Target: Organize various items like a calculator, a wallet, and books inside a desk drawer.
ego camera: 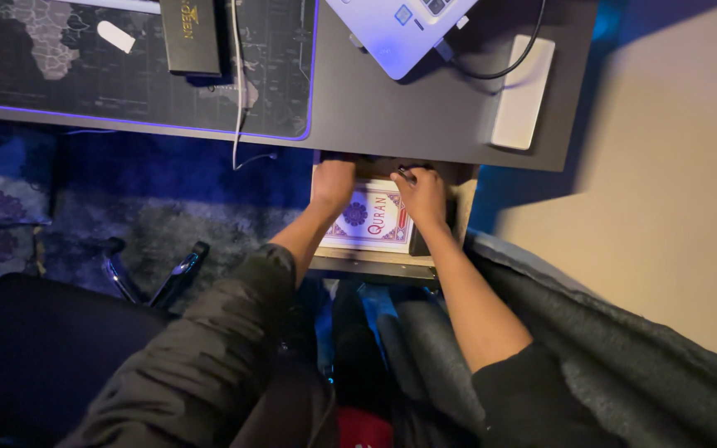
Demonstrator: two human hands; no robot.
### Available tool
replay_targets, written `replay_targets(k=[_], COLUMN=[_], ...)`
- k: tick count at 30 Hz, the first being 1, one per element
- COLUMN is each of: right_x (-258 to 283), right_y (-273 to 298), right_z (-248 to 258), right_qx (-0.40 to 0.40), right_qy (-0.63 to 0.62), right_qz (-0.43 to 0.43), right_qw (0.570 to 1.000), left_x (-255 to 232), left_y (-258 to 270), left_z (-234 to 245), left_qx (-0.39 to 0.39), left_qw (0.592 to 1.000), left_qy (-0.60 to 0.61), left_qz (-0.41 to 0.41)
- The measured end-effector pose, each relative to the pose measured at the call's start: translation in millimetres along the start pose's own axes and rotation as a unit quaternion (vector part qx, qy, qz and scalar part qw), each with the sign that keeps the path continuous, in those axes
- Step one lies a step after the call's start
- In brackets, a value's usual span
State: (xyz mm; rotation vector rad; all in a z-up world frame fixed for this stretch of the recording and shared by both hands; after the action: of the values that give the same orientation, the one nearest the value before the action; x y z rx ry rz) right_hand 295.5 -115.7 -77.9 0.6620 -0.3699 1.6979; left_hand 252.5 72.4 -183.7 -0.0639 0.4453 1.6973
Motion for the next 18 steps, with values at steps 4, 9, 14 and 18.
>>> replay_targets(k=[4, 9, 14, 18], right_x=[-15, -62, -147, -123], right_y=[14, 49, 67, 94], right_z=[1, 22, 5, 5], right_qx=[0.029, 0.027, 0.006, 0.079], right_qy=[-0.067, -0.258, -0.357, -0.457], right_qz=[-0.047, -0.246, -0.245, -0.290], right_qw=[0.996, 0.934, 0.901, 0.837], left_x=[4, -12, -56, -74], left_y=[-8, 26, 94, 109], left_z=[-12, 53, 135, 60], left_qx=[0.018, -0.078, -0.195, -0.061], left_qw=[1.000, 0.995, 0.951, 0.866], left_qy=[-0.002, 0.047, 0.227, 0.494], left_qz=[0.017, -0.029, -0.075, 0.036])
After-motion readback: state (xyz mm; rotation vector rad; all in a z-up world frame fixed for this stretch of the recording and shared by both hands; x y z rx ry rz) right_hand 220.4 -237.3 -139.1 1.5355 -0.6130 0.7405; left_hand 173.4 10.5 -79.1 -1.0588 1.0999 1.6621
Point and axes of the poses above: each hand's wrist, its own y-axis away from the middle knuckle, its own z-axis out of the back of the hand, x = y × z, the point moved 9 cm from there along -y, towards the middle knuckle, and after that the axes turned 2 degrees about -z, right-handed, at the moved point
